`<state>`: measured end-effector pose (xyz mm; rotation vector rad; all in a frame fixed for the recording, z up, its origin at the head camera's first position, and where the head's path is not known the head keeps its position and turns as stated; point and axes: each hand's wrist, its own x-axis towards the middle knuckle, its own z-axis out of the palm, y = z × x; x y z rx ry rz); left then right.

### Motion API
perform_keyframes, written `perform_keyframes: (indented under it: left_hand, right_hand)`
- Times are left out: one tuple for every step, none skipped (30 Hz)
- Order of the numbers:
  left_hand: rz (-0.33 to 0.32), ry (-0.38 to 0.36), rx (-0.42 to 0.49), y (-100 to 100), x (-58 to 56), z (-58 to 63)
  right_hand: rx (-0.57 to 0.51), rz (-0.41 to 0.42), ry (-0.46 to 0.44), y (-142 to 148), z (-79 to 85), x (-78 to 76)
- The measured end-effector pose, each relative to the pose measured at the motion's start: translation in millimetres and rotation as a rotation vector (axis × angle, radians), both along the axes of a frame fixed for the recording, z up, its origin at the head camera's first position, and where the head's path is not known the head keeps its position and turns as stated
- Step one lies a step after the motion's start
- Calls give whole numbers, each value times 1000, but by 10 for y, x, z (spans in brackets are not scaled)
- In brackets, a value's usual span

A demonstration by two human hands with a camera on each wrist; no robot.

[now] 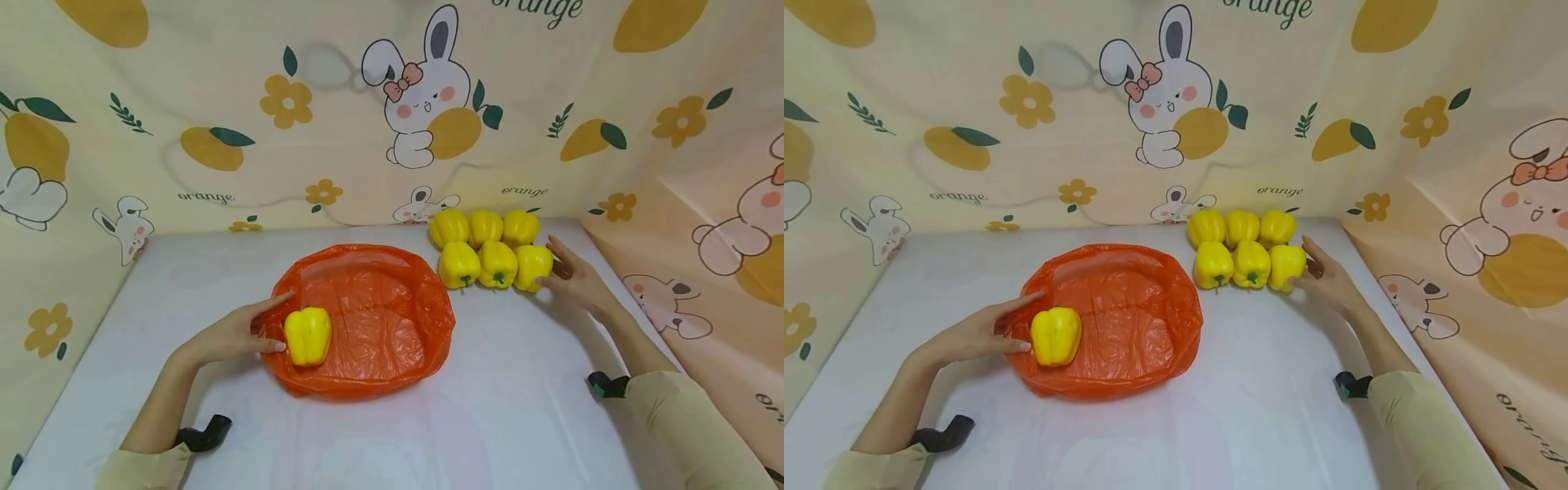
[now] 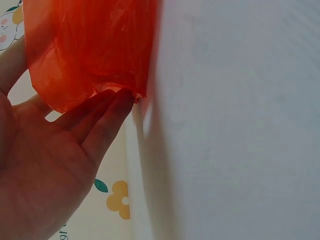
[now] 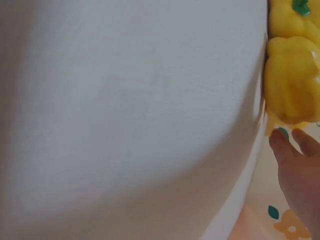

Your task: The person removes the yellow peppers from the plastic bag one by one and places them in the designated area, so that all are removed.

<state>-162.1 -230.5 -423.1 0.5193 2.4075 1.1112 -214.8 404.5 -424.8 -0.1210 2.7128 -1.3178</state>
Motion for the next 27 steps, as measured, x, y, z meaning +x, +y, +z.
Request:
perform_keyframes:
  left_hand:
    - [0,0,0,0,1,3]
    - [1,0,1,-1,2,4]
    - [3,0,0,-1,4,7]
    - [6,-3,-1,0,7,12]
    - [9,-4,-3,1,11,13]
    - [13,-4,-3,1,16,14]
    - [18,-6,-3,4,22,14]
    - [23,-9,-5,6,29,15]
    - [27,-11,-6,9,35,16]
    - [30,-11,-5,12,40,17]
    - [32,-11,-4,14,46,16]
    - [35,-10,-4,16,51,16]
    - [37,-9,-6,18,55,18]
    - [37,-6,-6,19,58,20]
    - [38,-3,-4,19,61,21]
    - [39,-2,-2,20,64,24]
    - [42,-1,-1,20,68,26]
    - [41,1,1,22,69,31]
    - [41,2,1,25,70,37]
    - [41,3,1,28,72,43]
    - [42,4,0,30,74,49]
    - [44,4,-4,32,76,56]
    - [46,5,-7,32,79,60]
    - [48,4,-10,33,83,65]
    - [51,3,-14,31,88,68]
    - [53,2,-17,30,93,71]
    - [54,0,-16,29,98,75]
  right_hand:
    - [9,-10,12,-9,15,0]
    - [19,-18,21,-21,31,-1]
    - [22,-26,33,-35,47,0]
    - [25,-35,45,-50,62,3]
    - [29,-40,62,-67,78,7]
    - [30,-44,80,-85,92,10]
    - [20,-49,94,-138,150,41]
    - [16,-52,102,-187,205,70]
    - [9,-56,110,-226,242,87]
    - [5,-59,118,-262,272,98]
    - [-7,-56,128,-298,297,104]
    - [-17,-53,138,-337,322,109]
    - [-27,-48,144,-376,347,114]
    - [-31,-42,158,-383,327,92]
    - [-37,-34,178,-395,307,74]
    - [-45,-25,197,-421,306,70]
    - [-54,-14,216,-454,314,72]
    - [-61,-4,231,-490,327,78]
    - [-71,9,242,-527,342,86]
    - [-81,21,253,-566,357,95]
    - [-87,32,259,-605,375,109]
    - [-97,44,264,-642,393,123]
    - [-103,57,267,-680,410,135]
    - [-109,67,265,-716,424,147]
    - [-112,78,263,-752,438,159]
    - [-118,86,260,-786,451,173]
    - [-121,93,257,-821,463,188]
